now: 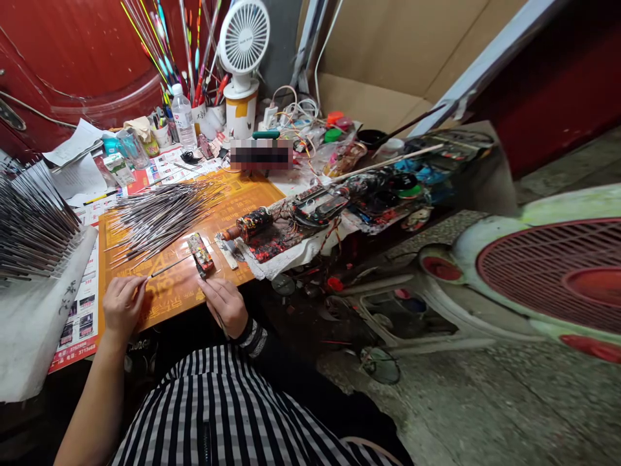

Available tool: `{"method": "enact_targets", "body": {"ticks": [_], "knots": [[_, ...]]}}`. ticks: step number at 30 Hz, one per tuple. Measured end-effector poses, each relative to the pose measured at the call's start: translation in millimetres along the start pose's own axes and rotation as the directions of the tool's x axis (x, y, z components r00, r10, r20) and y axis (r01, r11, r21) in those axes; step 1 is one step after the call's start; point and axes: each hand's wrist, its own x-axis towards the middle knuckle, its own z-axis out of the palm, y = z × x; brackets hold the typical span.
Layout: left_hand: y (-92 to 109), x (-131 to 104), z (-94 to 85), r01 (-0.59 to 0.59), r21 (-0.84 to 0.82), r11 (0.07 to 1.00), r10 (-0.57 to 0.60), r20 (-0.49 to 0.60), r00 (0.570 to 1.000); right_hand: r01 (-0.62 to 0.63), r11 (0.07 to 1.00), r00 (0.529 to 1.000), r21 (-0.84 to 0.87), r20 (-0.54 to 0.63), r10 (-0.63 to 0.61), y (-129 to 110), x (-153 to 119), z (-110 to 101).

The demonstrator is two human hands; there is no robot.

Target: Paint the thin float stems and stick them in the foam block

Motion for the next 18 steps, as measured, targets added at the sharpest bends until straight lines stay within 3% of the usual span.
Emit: {"method": "enact_targets", "body": {"ticks": [6, 10, 15, 18], "knots": [[3, 2, 1.0, -0.008, -0.01, 1.0, 0.008, 0.006, 1.0, 0.04, 0.999, 0.998, 0.0, -0.046, -0.04, 1, 1, -2], [8, 0, -6.9, 0.053, 0.024, 0.998, -0.054, 0.045, 0.998, 0.108, 0.994, 0.993, 0.035, -0.046, -0.106, 3, -4, -9], [-17, -17, -46.6, 0.238, 0.093, 0.967, -0.248, 0.116, 0.962, 0.184, 0.982, 0.983, 0.05, -0.028, -0.183, 8, -10, -14], [-51, -36, -84.7, 0.439, 0.082, 0.895, -0.445, 0.069, 0.893, 0.208, 0.977, 0.978, 0.048, -0.042, -0.206, 9, -11, -14]]}}
